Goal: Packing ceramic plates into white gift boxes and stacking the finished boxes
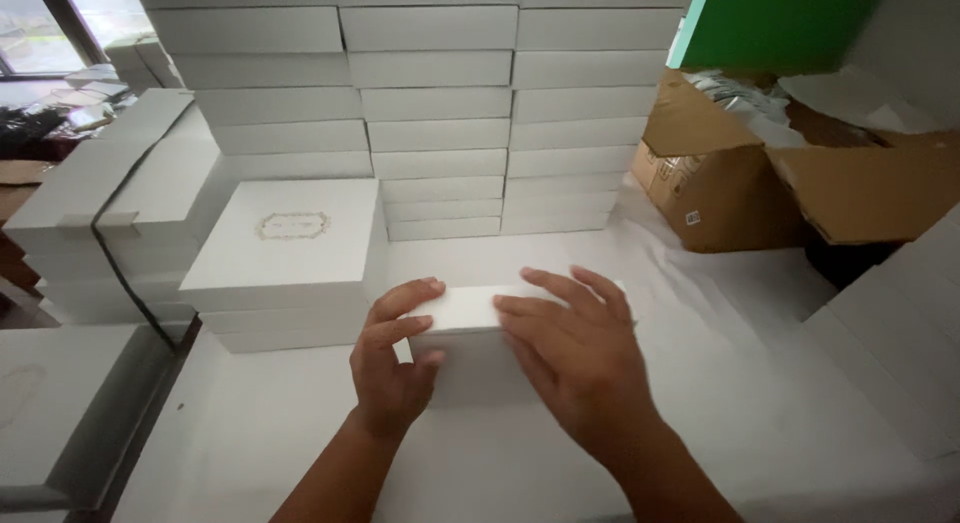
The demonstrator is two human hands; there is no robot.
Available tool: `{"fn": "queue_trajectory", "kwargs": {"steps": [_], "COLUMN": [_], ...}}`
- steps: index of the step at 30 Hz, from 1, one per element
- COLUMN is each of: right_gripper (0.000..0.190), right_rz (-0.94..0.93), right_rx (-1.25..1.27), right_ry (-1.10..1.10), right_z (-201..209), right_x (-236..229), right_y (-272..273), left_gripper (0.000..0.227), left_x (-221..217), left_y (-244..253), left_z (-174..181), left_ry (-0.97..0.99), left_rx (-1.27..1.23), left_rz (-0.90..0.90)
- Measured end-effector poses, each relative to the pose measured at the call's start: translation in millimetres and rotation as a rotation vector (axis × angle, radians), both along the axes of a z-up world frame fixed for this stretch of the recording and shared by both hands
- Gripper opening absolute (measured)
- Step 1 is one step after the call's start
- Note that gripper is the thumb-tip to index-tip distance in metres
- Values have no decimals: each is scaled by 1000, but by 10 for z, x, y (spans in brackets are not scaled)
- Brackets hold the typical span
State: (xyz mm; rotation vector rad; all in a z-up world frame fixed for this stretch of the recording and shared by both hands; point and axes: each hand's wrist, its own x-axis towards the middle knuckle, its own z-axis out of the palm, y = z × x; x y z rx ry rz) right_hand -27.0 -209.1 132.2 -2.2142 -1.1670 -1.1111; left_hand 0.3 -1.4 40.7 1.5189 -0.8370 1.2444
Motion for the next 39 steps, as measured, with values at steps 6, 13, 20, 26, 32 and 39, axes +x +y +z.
{"fn": "queue_trajectory", "kwargs": {"steps": [6, 13, 20, 26, 32, 39], "right_gripper": [9, 15, 8, 7, 8, 20], "right_rz": [45, 86, -4, -5, 193, 492], "right_rx": [16, -33, -19, 107, 334, 474], "right_ry": [7, -29, 67, 202, 563, 736], "right_z": [-19, 1, -56, -60, -172, -488], "right_x": [5, -61, 160, 184, 300, 561], "right_y": [297, 422, -141, -600, -683, -724], "left_gripper": [27, 11, 15, 3, 10, 14], "left_x": [9, 3, -17, -64, -111, -95], "left_y": [-9, 35, 87, 76, 17, -31], "left_z": [5, -30, 98, 183, 241, 227], "left_ry": [-1, -66, -64, 30, 101, 274], "left_rx": [-55, 35, 81, 80, 64, -37], "left_rz": [-21, 110, 117, 56, 36, -148]}}
